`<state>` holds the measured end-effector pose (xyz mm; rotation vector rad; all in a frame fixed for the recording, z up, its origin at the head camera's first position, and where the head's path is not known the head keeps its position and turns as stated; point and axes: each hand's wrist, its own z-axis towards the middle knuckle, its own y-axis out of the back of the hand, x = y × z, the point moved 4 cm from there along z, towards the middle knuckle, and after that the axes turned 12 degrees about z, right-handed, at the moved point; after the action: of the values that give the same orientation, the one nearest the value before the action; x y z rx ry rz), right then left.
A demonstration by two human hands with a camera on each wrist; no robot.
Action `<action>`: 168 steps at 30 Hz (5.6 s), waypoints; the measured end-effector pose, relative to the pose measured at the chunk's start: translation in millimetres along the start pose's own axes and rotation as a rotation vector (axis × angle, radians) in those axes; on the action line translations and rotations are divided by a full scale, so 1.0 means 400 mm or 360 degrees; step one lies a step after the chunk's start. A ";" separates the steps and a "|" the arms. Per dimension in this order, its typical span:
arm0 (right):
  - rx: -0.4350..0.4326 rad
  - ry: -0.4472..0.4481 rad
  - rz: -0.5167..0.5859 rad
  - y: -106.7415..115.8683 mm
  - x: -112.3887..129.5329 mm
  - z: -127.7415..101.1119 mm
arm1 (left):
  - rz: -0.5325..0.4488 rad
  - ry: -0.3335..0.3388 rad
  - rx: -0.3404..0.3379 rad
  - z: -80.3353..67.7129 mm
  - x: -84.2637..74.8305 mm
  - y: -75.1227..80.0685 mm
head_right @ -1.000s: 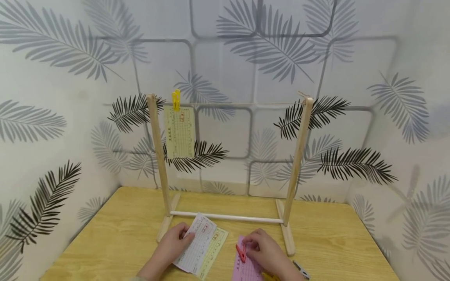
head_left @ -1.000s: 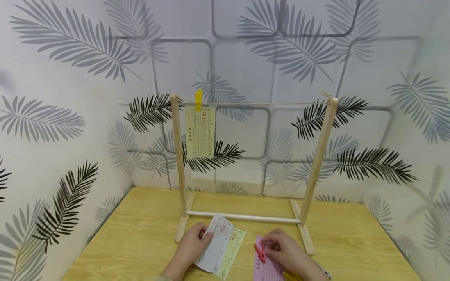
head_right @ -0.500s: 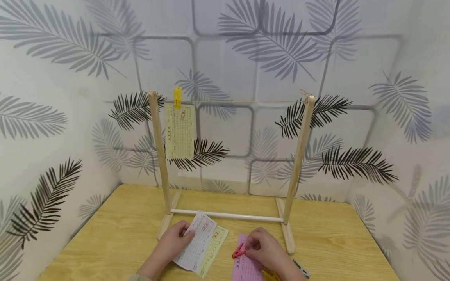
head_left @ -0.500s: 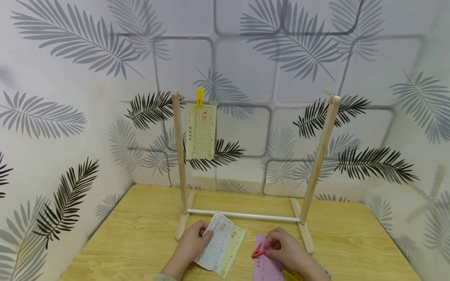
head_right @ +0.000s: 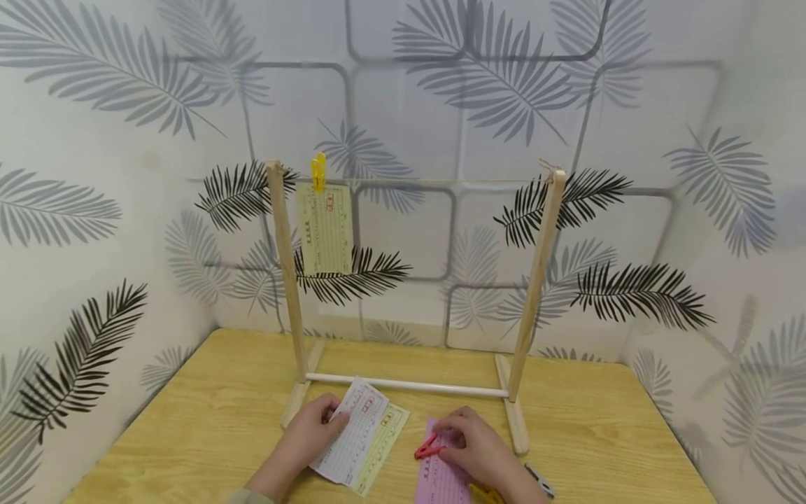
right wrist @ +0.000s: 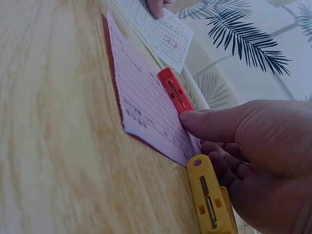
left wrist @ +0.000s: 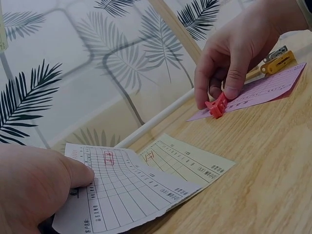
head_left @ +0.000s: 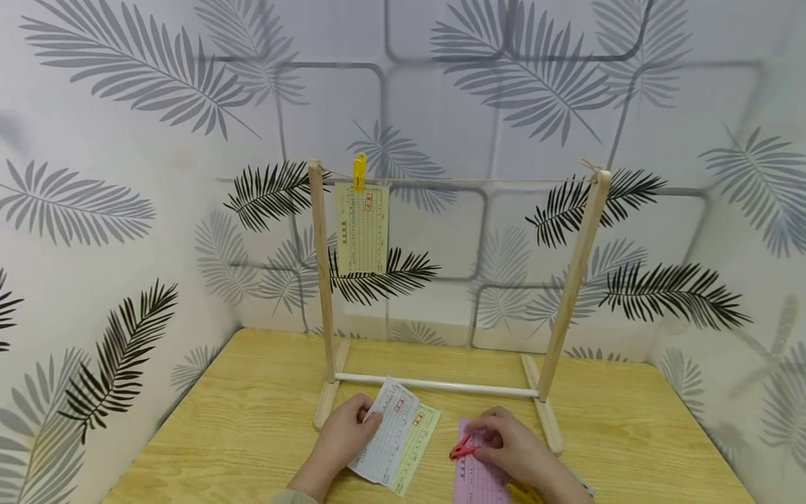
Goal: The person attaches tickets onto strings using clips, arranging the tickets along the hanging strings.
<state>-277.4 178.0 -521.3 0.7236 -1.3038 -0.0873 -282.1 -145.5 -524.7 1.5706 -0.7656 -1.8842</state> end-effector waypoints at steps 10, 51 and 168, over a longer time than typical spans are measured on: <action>0.0008 -0.0031 0.0071 0.002 -0.002 -0.003 | 0.0019 0.0013 0.0032 0.007 0.009 -0.007; -0.0267 -0.0341 0.0545 0.010 -0.001 0.007 | -0.0045 0.0012 0.0112 0.012 0.011 -0.001; -0.0763 0.0830 -0.0279 0.452 0.802 0.224 | -0.0633 -0.0415 -0.0491 0.173 -0.427 0.293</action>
<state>-323.5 136.3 -147.6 0.4047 -0.6788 -0.3197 -316.9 -94.8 -315.1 1.3682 -0.2493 -2.3943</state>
